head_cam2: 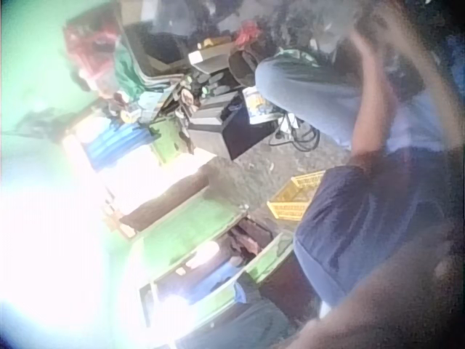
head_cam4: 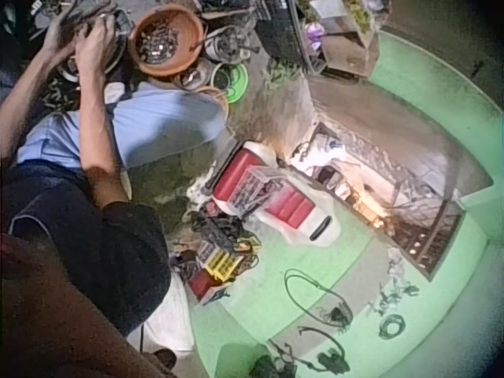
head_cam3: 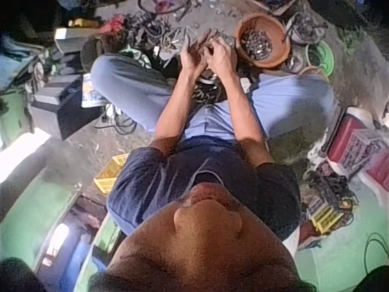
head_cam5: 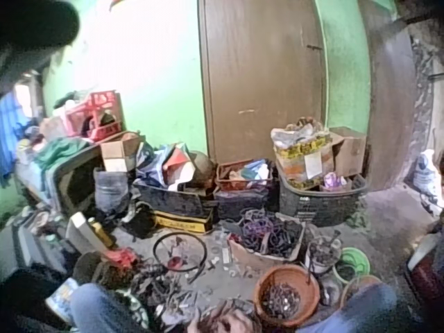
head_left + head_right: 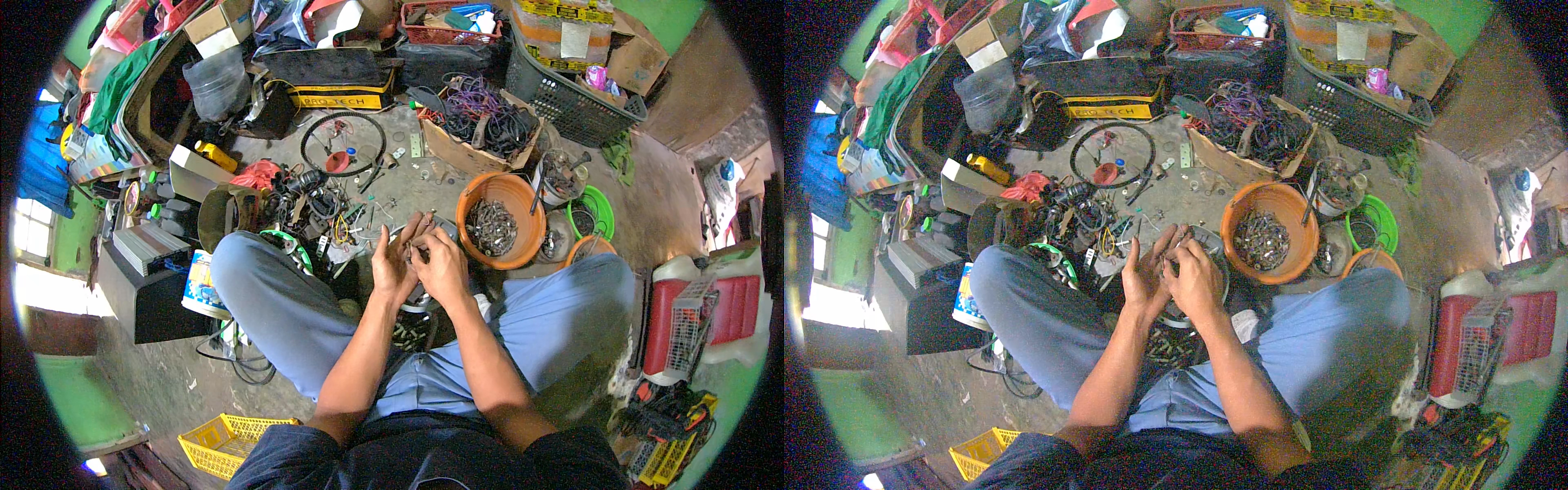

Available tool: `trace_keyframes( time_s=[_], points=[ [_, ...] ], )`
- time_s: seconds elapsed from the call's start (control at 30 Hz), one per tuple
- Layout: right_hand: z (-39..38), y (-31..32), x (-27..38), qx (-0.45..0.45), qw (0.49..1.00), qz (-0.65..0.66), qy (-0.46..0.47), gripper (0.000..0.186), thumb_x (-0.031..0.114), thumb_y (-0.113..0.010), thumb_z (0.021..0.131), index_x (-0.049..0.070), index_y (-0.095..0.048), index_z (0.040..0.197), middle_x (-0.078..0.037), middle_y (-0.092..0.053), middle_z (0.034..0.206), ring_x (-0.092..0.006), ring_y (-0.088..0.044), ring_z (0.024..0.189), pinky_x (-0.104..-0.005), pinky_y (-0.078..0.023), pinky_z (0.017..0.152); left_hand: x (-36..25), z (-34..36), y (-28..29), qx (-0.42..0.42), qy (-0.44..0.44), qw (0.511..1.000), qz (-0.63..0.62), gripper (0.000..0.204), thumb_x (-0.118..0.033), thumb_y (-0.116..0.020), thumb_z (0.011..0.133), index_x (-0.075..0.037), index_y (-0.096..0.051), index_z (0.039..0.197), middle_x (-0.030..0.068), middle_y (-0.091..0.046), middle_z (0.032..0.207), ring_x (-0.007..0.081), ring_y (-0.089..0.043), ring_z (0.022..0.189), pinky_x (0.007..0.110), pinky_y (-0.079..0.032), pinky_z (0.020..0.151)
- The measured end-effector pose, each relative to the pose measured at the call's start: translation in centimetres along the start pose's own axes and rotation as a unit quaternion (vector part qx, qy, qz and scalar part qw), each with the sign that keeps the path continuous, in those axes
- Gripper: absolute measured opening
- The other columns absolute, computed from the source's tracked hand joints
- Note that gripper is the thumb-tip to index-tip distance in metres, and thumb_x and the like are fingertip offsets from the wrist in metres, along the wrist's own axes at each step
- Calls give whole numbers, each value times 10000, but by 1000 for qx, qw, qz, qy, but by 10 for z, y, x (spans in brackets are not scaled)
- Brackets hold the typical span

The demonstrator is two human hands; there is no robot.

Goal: The person holds and handles a small mechanical component, turning it over to view different sides, and picks through containers of washers and small metal parts on the floor to select specific pieces for the assembly.

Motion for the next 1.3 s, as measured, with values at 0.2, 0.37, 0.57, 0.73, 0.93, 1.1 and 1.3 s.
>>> trace_keyframes(
  time_s=[0.2, 0.37, 0.57, 0.73, 0.93, 1.1, 1.3],
  points=[
    [4, -3, -11, -3, 994, 99, -44, 162, 116, -717, 800, 28, -613, 888, -144, -648, 926, -336, -656, 883, -427, -517, 769, -4, 1, 3, -24, -9, 999, -41, 755, -545, -351, 1008, 57, -339, 1463, 201, -405, 1504, 307, -387, 1397, 433, -307, 1164],
    [6, 3, -16, -45, 978, 170, -116, 151, 109, -712, 829, 19, -606, 889, -123, -693, 845, -288, -679, 770, -400, -528, 731, -8, 1, 6, -49, -25, 998, -37, 726, -512, -379, 1009, 71, -362, 1442, 217, -425, 1483, 320, -395, 1395, 437, -314, 1165],
    [12, 28, -54, -157, 953, 217, -139, 132, 72, -698, 881, -22, -614, 918, -76, -667, 817, -142, -638, 771, -294, -509, 707, -1, 3, -1, -52, -14, 998, -29, 722, -497, -402, 1006, 78, -357, 1440, 233, -406, 1489, 325, -390, 1399, 432, -303, 1179],
    [2, 62, -102, -270, 898, 280, -206, 178, 126, -716, 886, -20, -646, 959, -78, -676, 880, -152, -637, 786, -285, -503, 720, 17, 6, -11, -39, 49, 997, -37, 756, -542, -394, 995, 68, -370, 1441, 220, -417, 1487, 316, -392, 1401, 424, -308, 1171],
    [-4, 84, -118, -292, 881, 277, -247, 176, 116, -690, 897, 0, -672, 1029, -103, -690, 983, -166, -655, 829, -294, -537, 688, 25, 7, -23, -10, 76, 996, -39, 815, -583, -376, 981, 73, -321, 1463, 209, -377, 1519, 329, -346, 1427, 449, -295, 1173],
    [3, 67, -94, -195, 943, 229, -145, 153, 83, -690, 877, -18, -693, 991, -127, -715, 1009, -207, -676, 905, -336, -510, 862, 24, 9, -24, 18, 72, 996, -55, 894, -651, -384, 948, 61, -297, 1482, 202, -343, 1542, 308, -294, 1453, 444, -257, 1185],
    [4, 45, -16, 42, 988, 145, -12, 188, 124, -715, 838, -13, -689, 964, -155, -702, 916, -299, -690, 867, -369, -528, 786, 13, 4, -26, 28, 55, 998, -20, 935, -709, -321, 937, 33, -283, 1505, 165, -340, 1558, 267, -346, 1418, 390, -318, 1129]
  ],
)
Point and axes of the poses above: each hand's wrist, its own z-axis towards the middle knuckle, its own y-axis out of the back of the hand, x = y × z, the point moved 5 cm from there along z, towards the middle knuckle
